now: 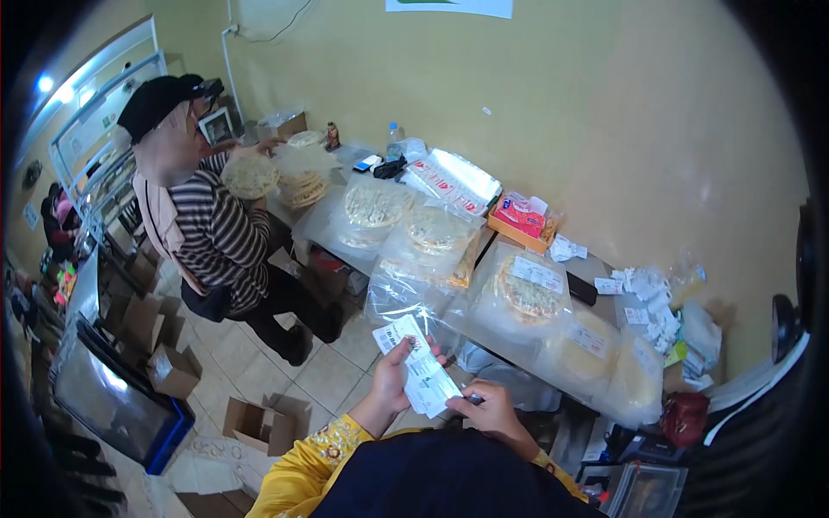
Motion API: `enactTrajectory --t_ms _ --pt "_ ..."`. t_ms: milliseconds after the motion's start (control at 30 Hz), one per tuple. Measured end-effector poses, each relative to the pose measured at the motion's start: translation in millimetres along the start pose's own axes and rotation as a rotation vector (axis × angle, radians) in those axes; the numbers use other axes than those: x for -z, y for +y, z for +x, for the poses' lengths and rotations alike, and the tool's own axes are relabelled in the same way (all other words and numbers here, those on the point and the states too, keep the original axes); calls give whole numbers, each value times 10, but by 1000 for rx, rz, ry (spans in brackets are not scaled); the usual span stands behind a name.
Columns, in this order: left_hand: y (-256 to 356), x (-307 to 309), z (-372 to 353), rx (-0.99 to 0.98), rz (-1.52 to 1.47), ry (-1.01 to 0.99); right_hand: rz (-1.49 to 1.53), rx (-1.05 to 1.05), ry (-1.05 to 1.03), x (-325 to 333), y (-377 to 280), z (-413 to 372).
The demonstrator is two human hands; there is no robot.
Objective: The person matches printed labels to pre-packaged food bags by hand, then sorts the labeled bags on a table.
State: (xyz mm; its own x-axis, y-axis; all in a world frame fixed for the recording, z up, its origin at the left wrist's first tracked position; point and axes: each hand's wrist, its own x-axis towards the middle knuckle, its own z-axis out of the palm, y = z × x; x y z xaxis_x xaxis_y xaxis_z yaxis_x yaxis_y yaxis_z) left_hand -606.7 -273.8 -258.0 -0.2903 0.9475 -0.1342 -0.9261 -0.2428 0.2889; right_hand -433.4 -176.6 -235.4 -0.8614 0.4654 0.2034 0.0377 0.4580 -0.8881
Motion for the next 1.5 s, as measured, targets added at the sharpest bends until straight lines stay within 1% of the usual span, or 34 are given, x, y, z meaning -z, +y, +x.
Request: enactTrajectory --t_ms 33,133,233,300,333,433,533,567,667,700,733,800,833,900,933,967,1000,1067,1100,1200,1300,1400,1500 --pt "-7 69 -7 -23 -2 4 17 -5 24 -39 2 50" --pt "24 99 19 -65 24 53 61 -186 17 -110 126 190" --pt "82 31 191 -67 57 131 40 -198 46 -155 444 376" --pt "135 20 353 -65 44 189 1 -223 11 -80 526 554" --pt "181 62 462 -71 25 135 -18 -238 -6 -29 558 635" --pt "259 196 767 -71 -28 17 -9 -222 -56 121 665 876" --pt "269 64 1004 -78 20 100 -25 -200 -53 290 692 1121" --pt "276 -11 1046 -86 30 150 -27 -189 -51 286 792 1186" --pt "388 1 1146 -132 88 70 36 -215 -135 331 868 1408" --pt "447 45 1154 -146 79 64 51 -132 -161 350 904 1481" --pt "504 16 1145 -150 65 50 153 -129 -171 359 922 1549" --pt "631 18 1114 -149 96 125 345 -110 -179 392 947 1715" --pt "700 52 1086 -117 122 108 333 -102 -180 410 964 1781" --pt "771 124 1065 -57 189 140 306 -72 -188 389 1006 1925" --pt "815 143 1046 -31 224 157 413 -69 -168 340 987 1993" --pt "852 215 1051 12 232 112 520 -68 -147 265 951 2056" --pt "877 203 1049 -2 289 135 626 -68 -123 192 911 2112" --pt "933 160 1041 -22 402 180 661 -125 -143 83 814 2194" --pt "991 239 1047 3 374 167 675 -155 -148 6 815 2233" --pt "1246 248 996 -46 428 181 585 -134 -73 -285 805 2373" --pt "1624 437 961 -12 495 127 546 -117 -53 -621 742 2533" --pt "2064 677 922 21 494 153 587 -115 11 -1065 703 2742" --pt "2552 759 842 76 507 98 398 -149 24 -1354 501 2991"
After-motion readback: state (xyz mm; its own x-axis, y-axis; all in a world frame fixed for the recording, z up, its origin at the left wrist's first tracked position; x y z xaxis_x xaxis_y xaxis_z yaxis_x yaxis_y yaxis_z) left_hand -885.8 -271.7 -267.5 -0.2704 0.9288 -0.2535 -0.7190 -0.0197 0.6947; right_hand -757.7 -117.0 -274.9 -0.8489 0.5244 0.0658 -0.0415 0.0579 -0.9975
